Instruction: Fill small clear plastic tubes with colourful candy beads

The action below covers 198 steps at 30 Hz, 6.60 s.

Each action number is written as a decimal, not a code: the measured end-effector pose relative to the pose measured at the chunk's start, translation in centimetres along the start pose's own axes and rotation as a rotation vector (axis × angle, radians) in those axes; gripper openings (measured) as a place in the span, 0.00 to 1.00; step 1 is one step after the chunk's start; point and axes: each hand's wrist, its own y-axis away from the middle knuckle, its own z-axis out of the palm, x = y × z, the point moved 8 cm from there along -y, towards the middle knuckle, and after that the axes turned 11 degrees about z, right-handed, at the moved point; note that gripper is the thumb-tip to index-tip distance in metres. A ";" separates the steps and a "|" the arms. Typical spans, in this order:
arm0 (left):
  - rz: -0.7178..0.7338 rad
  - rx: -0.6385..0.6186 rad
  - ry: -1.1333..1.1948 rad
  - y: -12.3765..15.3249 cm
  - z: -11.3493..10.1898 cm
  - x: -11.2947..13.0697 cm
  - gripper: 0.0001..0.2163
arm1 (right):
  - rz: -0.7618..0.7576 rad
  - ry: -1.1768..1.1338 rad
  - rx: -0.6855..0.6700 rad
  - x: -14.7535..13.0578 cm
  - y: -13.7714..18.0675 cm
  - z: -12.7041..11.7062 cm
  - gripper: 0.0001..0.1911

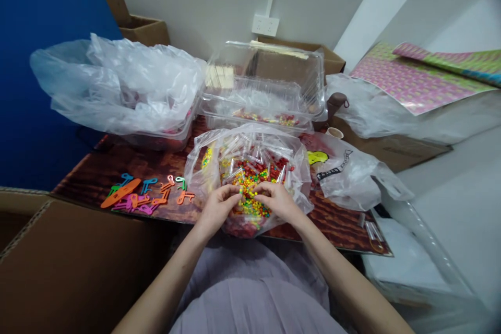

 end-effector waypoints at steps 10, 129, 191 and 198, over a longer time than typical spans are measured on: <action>-0.090 -0.111 0.232 0.6 2.1 -0.5 0.25 | 0.171 -0.372 -0.188 -1.5 1.8 -1.1 0.19; -0.021 -0.328 -0.063 2.1 4.3 0.7 0.13 | -0.085 0.001 -0.286 -6.9 2.0 -2.1 0.02; -0.050 -0.223 0.161 2.6 2.6 1.0 0.16 | 0.093 -0.371 -0.549 -5.9 0.5 -0.5 0.16; -0.042 -0.275 0.098 2.8 2.8 1.4 0.16 | 0.087 -0.271 -0.581 -6.1 0.7 -0.3 0.15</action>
